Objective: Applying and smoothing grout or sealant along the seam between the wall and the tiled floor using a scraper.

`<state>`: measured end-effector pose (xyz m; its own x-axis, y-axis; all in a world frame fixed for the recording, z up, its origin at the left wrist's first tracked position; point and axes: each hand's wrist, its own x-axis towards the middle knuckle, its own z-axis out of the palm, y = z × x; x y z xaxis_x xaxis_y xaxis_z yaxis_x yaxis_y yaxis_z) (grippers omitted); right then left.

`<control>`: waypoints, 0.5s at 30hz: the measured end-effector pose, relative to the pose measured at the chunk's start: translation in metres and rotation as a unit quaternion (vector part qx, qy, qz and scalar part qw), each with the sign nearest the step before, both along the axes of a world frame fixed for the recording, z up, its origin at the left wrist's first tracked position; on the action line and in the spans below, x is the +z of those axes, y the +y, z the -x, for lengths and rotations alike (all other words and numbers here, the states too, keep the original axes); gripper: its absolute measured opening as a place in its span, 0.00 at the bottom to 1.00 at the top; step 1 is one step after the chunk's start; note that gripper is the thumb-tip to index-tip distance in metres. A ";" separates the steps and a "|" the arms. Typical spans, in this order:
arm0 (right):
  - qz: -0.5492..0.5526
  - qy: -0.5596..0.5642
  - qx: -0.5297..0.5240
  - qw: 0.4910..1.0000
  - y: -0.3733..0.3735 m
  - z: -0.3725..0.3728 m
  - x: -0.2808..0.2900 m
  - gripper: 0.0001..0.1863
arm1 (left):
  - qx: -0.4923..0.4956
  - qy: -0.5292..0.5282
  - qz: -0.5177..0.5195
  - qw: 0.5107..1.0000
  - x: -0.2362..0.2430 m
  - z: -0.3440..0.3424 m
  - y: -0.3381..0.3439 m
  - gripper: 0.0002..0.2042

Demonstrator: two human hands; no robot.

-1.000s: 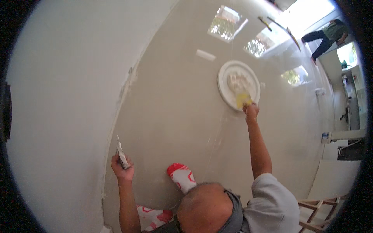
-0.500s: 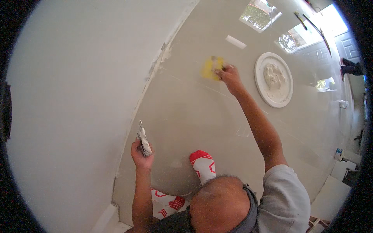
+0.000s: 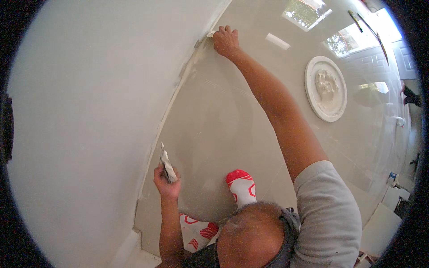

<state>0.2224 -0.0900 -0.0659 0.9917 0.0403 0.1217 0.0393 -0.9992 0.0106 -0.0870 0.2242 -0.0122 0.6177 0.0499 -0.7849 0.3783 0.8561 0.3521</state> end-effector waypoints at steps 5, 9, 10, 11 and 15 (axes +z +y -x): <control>0.020 0.005 0.019 1.000 0.035 0.022 -0.005 0.09 | 0.021 0.000 -0.008 1.000 -0.008 0.005 0.004 0.07; 0.001 0.038 0.029 0.999 0.072 0.050 -0.002 0.10 | 0.005 -0.003 0.004 1.000 -0.014 0.010 0.006 0.06; 0.000 0.051 0.035 0.998 0.080 0.059 0.000 0.10 | 0.006 0.002 0.004 1.000 -0.014 0.009 0.002 0.06; -0.001 0.051 0.032 0.998 0.088 0.067 -0.001 0.10 | 0.007 0.007 0.002 1.000 -0.014 0.008 -0.001 0.06; -0.067 0.055 0.063 0.994 0.130 0.110 0.014 0.08 | -0.004 -0.006 -0.017 1.000 -0.011 0.007 -0.004 0.06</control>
